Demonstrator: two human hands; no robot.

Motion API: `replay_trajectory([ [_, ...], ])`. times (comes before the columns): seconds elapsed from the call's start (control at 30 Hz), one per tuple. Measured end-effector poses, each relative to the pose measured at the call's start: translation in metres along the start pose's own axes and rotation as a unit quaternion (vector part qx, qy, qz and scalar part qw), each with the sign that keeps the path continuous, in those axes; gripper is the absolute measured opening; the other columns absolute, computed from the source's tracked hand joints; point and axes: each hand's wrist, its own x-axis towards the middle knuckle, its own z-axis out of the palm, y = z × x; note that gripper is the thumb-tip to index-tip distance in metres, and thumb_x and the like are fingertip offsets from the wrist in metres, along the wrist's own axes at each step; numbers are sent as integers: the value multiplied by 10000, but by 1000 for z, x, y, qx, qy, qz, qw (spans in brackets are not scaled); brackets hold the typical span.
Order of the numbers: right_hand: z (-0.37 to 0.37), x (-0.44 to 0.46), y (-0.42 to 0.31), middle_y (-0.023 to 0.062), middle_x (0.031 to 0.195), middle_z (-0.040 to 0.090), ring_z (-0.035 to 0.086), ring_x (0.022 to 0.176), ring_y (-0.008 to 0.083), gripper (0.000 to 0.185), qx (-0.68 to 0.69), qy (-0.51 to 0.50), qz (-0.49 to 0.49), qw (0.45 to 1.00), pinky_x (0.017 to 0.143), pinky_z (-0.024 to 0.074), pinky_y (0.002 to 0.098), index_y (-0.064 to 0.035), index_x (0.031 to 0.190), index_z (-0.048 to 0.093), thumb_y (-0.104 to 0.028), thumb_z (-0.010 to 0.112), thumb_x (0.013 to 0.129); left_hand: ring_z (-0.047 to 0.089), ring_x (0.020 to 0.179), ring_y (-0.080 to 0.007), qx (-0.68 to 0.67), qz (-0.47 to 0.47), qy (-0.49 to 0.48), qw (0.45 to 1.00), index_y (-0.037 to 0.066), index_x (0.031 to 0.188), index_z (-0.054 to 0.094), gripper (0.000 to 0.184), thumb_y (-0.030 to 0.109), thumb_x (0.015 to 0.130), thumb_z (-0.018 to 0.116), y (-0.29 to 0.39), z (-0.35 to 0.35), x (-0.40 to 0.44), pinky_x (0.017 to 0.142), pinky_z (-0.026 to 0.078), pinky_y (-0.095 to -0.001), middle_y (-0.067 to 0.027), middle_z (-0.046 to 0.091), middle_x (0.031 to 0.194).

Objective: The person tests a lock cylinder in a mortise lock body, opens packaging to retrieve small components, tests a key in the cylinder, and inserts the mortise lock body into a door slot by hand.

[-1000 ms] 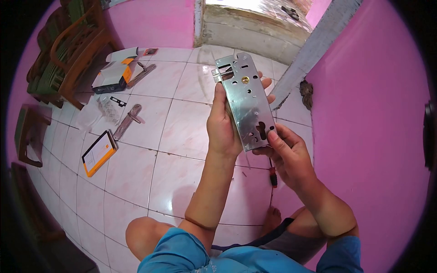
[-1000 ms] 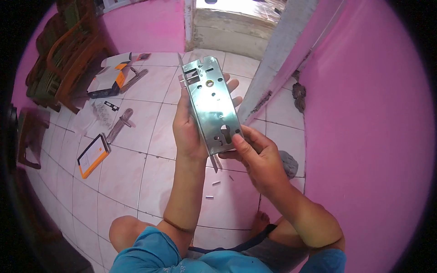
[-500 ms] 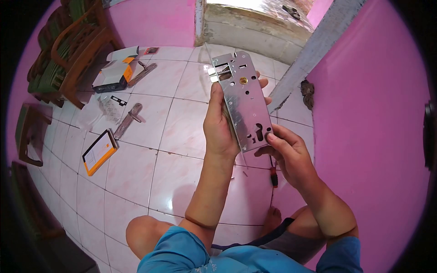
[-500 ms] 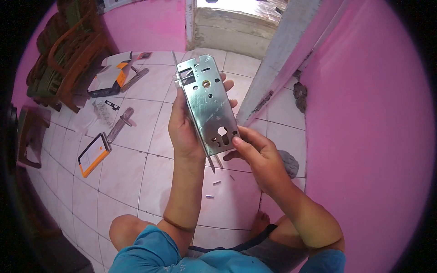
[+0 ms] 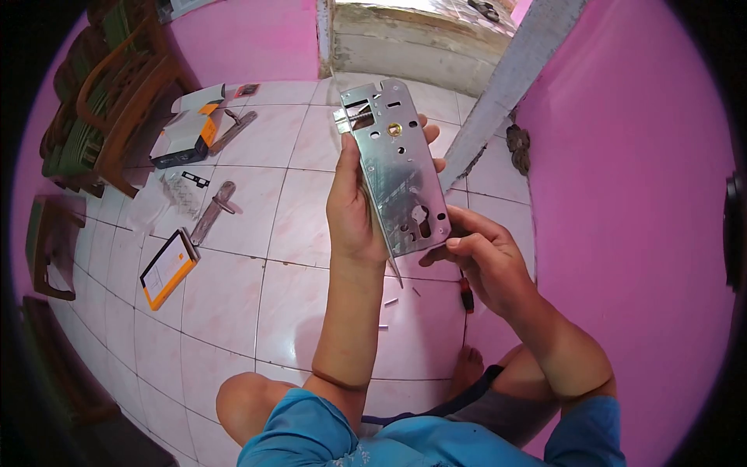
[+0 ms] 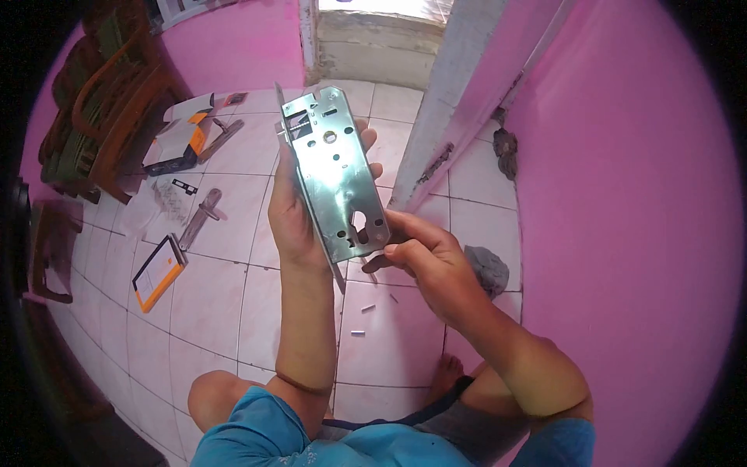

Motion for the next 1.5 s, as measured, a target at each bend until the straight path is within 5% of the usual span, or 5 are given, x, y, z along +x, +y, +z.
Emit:
replay_trajectory([
  [0.13, -3, 0, 2, 146, 1236, 651, 640, 1105, 209, 454, 6, -29, -1, 1000, 983, 532, 390, 61, 1424, 499, -17, 492, 976, 692, 1039, -365, -38, -19, -30, 999, -9, 1488, 369, 668, 514, 1074, 338, -1, -10, 2, 830, 624, -435, -260, 570, 1345],
  [0.2, -2, 0, 2, 144, 1228, 654, 642, 1098, 209, 445, -9, -24, -1, 1000, 978, 535, 395, 60, 1420, 502, -25, 504, 983, 550, 1290, -385, -82, -43, -85, 992, -15, 1505, 334, 624, 444, 1082, 353, -2, -17, 3, 925, 613, -511, -284, 511, 1373],
  [0.53, -1, 1, 2, 133, 1211, 658, 645, 1082, 207, 416, -7, -29, 6, 1000, 952, 555, 399, 50, 1397, 526, -47, 536, 992, 672, 1091, -298, 42, -10, 1, 999, -18, 1456, 409, 767, 607, 1012, 424, -8, -14, -1, 793, 652, -403, -228, 593, 1279],
  [0.77, 5, 0, 3, 163, 1233, 649, 646, 1108, 233, 478, -35, -11, 1, 999, 928, 559, 422, 72, 1415, 473, -25, 570, 958, 691, 1016, -270, 99, 36, 49, 993, -16, 1422, 449, 714, 568, 1011, 439, -8, -6, 1, 685, 645, -340, -218, 627, 1219],
  [1.5, 7, -3, 0, 160, 1217, 646, 650, 1090, 223, 462, -43, -39, -1, 998, 933, 559, 412, 73, 1410, 456, -52, 566, 978, 698, 723, -240, 183, 21, 88, 979, -43, 1354, 510, 780, 639, 1021, 331, -1, 3, -2, 577, 605, -313, -222, 670, 1109],
])
